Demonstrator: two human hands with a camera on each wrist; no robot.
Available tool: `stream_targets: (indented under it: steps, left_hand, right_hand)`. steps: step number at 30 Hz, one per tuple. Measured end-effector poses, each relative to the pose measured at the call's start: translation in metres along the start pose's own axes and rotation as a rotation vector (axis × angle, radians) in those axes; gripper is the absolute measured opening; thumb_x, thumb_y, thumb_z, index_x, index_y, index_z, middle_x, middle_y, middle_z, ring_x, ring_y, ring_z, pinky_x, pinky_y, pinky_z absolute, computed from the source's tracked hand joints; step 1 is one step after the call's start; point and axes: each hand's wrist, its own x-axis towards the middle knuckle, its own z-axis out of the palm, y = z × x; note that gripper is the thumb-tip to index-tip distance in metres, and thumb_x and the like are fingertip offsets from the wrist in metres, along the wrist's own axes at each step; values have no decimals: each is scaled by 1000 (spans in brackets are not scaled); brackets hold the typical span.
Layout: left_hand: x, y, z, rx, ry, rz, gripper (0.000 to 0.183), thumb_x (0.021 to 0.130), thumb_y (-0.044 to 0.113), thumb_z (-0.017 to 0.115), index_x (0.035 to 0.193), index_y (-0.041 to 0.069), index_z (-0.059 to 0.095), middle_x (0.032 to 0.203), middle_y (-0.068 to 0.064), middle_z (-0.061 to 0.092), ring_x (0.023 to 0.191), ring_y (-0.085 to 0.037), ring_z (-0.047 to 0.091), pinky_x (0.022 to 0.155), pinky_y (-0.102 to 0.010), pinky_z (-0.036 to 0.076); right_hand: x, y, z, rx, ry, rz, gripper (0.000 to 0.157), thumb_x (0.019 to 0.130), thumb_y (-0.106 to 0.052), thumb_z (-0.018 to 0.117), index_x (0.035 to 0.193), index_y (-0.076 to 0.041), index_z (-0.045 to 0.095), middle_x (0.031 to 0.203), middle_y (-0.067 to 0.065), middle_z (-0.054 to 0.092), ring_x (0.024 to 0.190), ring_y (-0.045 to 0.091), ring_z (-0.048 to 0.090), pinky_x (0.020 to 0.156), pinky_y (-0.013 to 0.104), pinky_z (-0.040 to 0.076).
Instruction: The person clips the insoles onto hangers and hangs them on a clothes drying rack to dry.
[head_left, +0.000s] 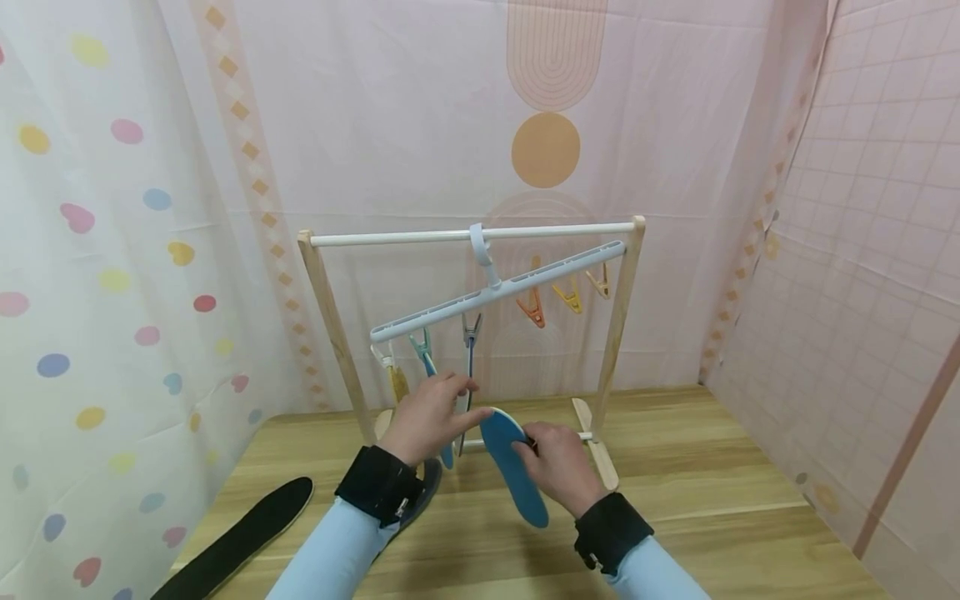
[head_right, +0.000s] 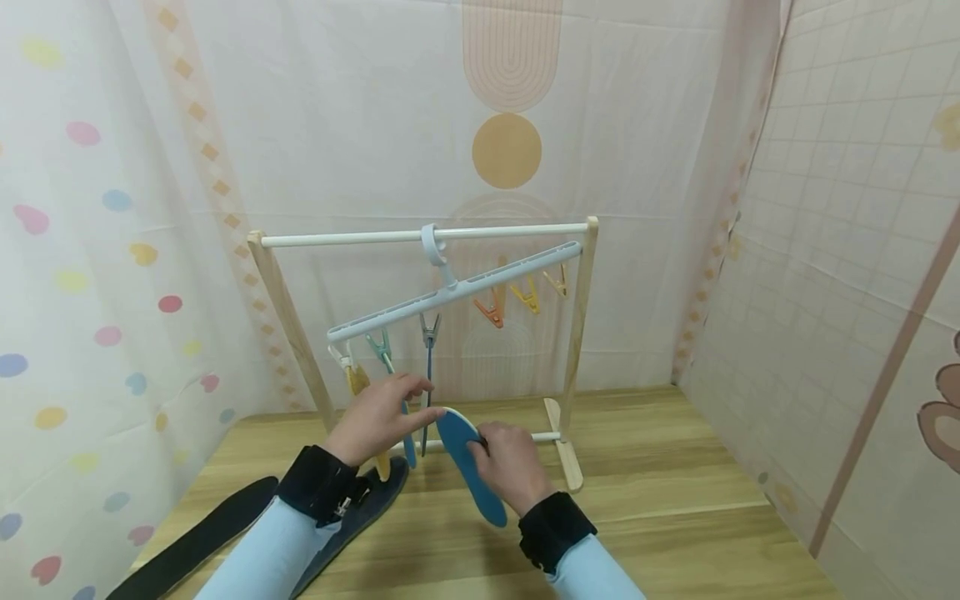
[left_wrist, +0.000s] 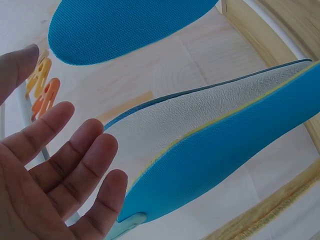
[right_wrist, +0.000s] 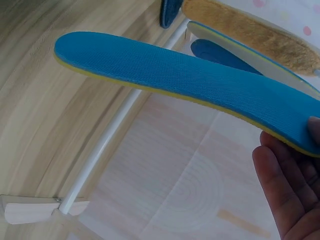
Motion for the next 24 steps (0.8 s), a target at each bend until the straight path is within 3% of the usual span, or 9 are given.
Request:
stream_targets:
  steps: [13,24]
  left_hand:
    - [12,2,2,26,70,-2,42,81,46,62,109,14,62,101,-3,61,87,-14,58,69,-30,47]
    - [27,7,0,13,59,-14,43,81,48,61,108,14,62,95,-1,60,80,-13,57,64,-29,46]
  right_hand:
    - [-1,7,-7,-9,46,69,16,82,-12,66,69,-14,57,59,-10,46,49,2,42,44,19,35]
    - [0,13,-10,-30,102,72,19,81,-11,67,66,-16,55,59,-11,47,49,1,43,44,19,35]
